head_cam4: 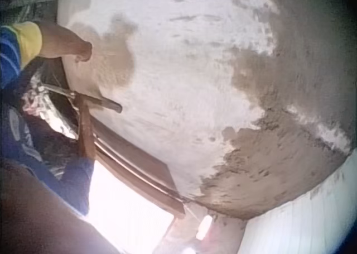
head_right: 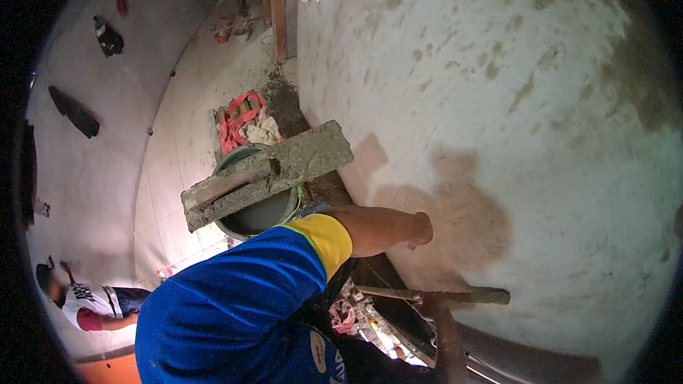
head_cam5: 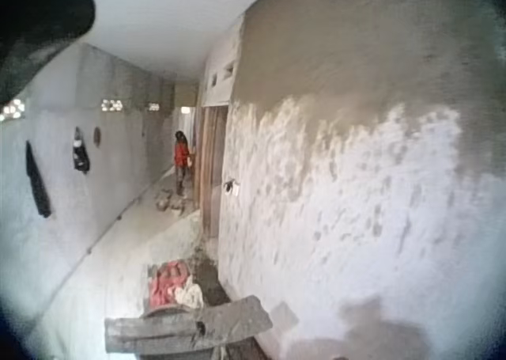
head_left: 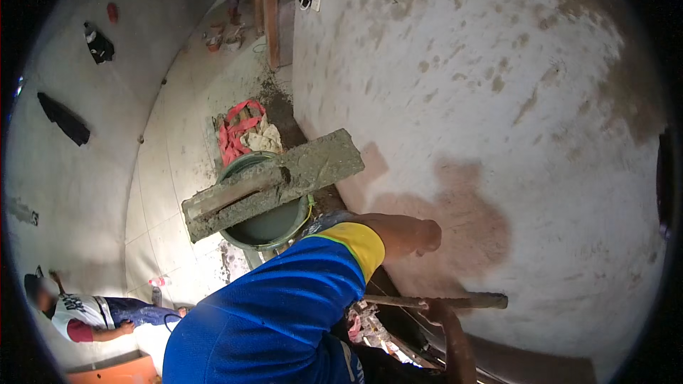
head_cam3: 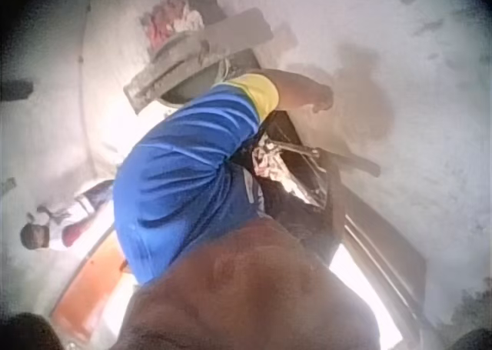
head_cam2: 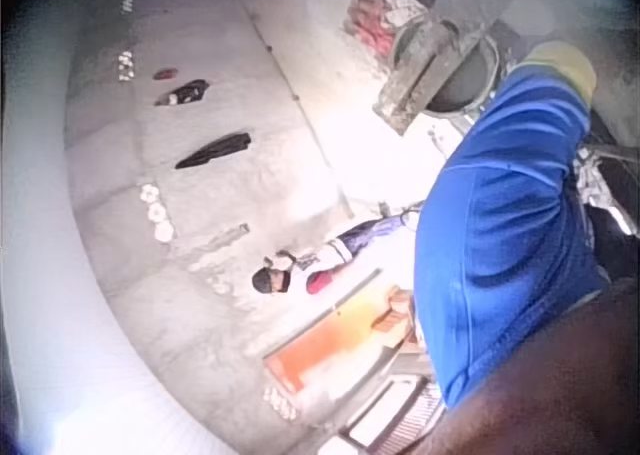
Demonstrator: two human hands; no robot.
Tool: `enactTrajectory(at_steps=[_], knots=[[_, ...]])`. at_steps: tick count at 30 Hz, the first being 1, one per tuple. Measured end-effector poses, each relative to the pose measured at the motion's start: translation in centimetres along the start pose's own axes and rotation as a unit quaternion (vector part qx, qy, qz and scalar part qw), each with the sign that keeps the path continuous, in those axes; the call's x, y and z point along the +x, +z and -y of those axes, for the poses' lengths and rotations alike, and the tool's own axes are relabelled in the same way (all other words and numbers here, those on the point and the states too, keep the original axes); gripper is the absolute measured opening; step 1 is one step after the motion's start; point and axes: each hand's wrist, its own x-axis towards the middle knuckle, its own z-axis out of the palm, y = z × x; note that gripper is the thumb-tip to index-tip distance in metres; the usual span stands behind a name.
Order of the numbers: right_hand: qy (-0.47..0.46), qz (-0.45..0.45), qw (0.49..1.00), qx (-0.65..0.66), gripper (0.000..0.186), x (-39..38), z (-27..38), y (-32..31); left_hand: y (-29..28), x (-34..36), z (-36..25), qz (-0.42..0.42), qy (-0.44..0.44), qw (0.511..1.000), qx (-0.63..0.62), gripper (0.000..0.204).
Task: The person applies plaster to a wall using a trowel, taking mortar from a bucket and smoothing it over the surface while using a long wooden guide.
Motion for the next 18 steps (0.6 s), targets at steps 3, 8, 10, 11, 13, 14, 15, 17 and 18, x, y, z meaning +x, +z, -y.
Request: enactTrajectory(at_steps=[3,8,10,11,13,14,15,17,18], knots=[[-0.009,-0.046,0.998,0.035,0.035,1.0,-0.5,1.3,-0.2,-0.6,-0.3,-0.014,-0.011,0.999,0.047,0.045],[-0.019,-0.055,0.993,0.102,0.039,1.5,-1.0,1.3,-0.4,-1.0,0.6,-0.007,-0.022,0.999,0.026,0.046],[-0.021,-0.033,0.998,0.043,0.039,1.6,-1.0,1.4,-0.2,-1.2,0.3,-0.020,-0.020,0.999,0.031,0.046],[-0.023,-0.012,1.000,-0.014,0.039,1.6,-1.0,1.6,-0.1,-1.4,0.0,-0.031,-0.017,0.999,0.037,0.045],[-0.026,-0.023,0.999,-0.010,0.039,1.5,0.0,1.0,-0.2,-1.9,0.1,-0.017,-0.029,0.999,0.032,0.045],[-0.026,-0.027,0.999,-0.004,0.039,1.4,0.3,0.8,-0.2,-1.9,0.0,-0.003,-0.035,0.999,0.024,0.045],[-0.027,-0.034,0.999,-0.004,0.039,1.4,0.1,0.8,-0.3,-2.1,0.1,-0.003,-0.038,0.999,0.030,0.045],[-0.048,-0.040,0.997,0.043,0.039,1.1,-0.8,1.3,-0.5,-1.9,0.0,0.003,-0.007,1.000,0.024,0.046],[-0.046,-0.040,0.998,0.009,0.038,1.4,-1.4,1.6,-1.0,-1.4,-0.2,0.002,-0.012,0.999,0.037,0.046]])
